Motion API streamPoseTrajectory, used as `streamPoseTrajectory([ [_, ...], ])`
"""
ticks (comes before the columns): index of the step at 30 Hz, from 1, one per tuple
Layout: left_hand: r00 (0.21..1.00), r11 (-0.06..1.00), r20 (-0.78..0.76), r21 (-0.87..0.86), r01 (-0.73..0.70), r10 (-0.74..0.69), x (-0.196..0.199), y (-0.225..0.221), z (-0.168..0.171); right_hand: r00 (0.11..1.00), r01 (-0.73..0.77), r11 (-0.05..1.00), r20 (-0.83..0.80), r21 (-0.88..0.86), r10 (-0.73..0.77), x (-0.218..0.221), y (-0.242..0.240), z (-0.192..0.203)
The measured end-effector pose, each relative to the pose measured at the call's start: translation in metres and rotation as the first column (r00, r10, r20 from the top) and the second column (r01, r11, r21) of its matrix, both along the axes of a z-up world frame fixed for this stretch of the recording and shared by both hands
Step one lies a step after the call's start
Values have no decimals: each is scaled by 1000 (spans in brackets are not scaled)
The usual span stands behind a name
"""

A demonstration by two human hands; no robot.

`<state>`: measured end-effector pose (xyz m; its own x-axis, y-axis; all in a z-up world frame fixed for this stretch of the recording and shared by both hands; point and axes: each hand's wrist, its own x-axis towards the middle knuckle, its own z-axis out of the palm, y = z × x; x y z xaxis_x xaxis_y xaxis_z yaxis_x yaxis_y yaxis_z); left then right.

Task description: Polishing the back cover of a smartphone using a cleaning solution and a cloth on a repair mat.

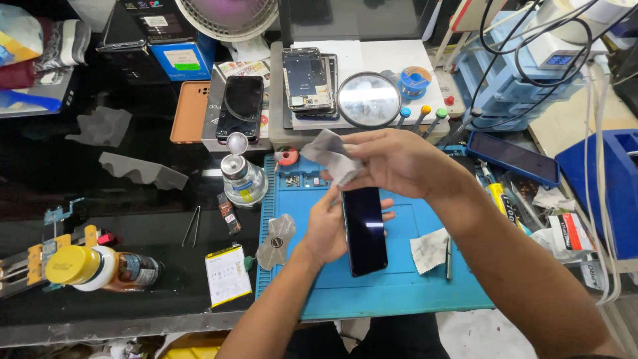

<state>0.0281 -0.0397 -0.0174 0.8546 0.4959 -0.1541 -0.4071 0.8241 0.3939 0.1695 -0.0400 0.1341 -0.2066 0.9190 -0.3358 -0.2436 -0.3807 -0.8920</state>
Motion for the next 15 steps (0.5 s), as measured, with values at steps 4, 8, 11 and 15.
streamPoseTrajectory([
  [4,1000,1000,-16,-7,1,-2,1,6,-23,979,92,980,163,178,-121,29,-31,-16],
  [8,962,952,-249,305,-29,109,-5,-4,19,716,29,830,568,557,-406,28,-57,-46],
  [11,926,966,-358,259,-28,122,8,6,-19,562,-238,640,641,730,-523,21,-62,-71],
  [15,863,996,-506,79,38,7,14,16,-52,170,-624,437,658,648,-734,16,-59,-103],
])
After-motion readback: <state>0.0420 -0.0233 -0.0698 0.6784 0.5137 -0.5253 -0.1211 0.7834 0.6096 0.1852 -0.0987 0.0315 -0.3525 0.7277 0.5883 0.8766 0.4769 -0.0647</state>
